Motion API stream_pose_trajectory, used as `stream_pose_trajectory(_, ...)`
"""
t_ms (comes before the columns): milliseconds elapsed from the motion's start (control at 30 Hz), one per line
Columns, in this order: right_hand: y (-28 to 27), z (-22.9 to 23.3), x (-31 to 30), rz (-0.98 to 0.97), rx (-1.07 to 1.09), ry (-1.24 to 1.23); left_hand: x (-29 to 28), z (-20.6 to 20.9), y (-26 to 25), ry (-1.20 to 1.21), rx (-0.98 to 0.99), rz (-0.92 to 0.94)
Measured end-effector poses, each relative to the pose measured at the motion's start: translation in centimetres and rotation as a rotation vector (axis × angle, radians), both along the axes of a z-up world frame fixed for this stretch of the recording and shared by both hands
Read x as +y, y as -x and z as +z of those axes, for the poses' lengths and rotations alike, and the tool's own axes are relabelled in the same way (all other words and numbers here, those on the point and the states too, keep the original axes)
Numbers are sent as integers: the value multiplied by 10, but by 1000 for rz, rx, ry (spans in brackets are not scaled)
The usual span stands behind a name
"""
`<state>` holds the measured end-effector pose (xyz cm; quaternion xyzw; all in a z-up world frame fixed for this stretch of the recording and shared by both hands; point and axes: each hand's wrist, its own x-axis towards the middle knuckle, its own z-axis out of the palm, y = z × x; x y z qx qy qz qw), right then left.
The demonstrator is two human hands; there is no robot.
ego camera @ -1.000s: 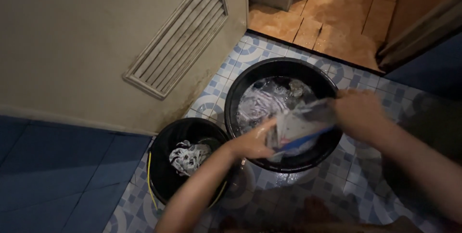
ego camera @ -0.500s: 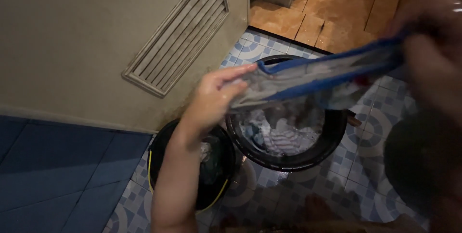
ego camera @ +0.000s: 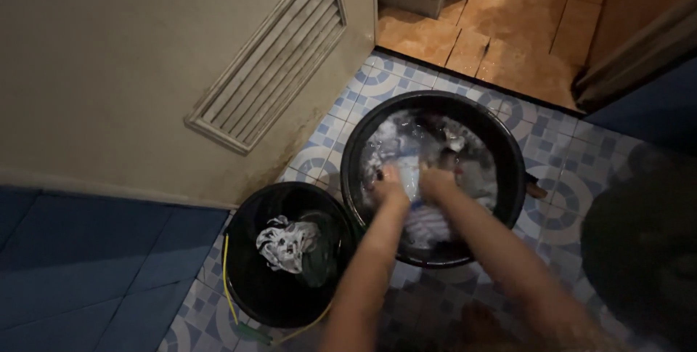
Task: Washing clothes by hand using buckets of water and soap.
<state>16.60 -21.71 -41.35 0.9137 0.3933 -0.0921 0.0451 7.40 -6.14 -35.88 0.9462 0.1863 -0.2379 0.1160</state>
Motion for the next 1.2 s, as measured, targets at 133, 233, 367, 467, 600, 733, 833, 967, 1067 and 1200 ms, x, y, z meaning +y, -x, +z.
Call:
stream_pose_trajectory(133, 5, 36, -9, -80, 213, -368, -14, 9, 12, 38, 130, 35)
stream_pose_trajectory(233, -6, 70, 0, -128, 351, -665, -4, 20, 10, 81, -97, 97)
stream_pose_trajectory(367, 19, 231, 12, -95, 364, -894, -2, 163, 31, 350, -616, 94)
stream_pose_trajectory(467, 47, 356, 8, 225, 272, -943, -7, 237, 18, 653, -879, 170)
stream_pose_trajectory(600, 57, 433, -7, 300, 299, -1087, -3, 325, 31, 660, -1312, -108)
stream_pose_trajectory(733, 39, 386, -14, 280, 513, -1380, -18, 391, 43, 877, -1355, -10)
stream_pose_trajectory(833, 32, 310, -11, -98, 671, -1215, -13, 402, 51, 1069, -1356, -34)
stream_pose_trajectory(967, 8, 233, -14, -586, 864, -928, 20, 374, 54, 1050, -1347, 206)
stream_pose_trajectory(1067, 27, 328, -12, -557, 1051, -1061, 66, 270, 38, 1215, -1148, 720)
stream_pose_trajectory(1200, 56, 364, 8, -94, 1229, -1156, 46, 174, 29, 1032, -892, 886)
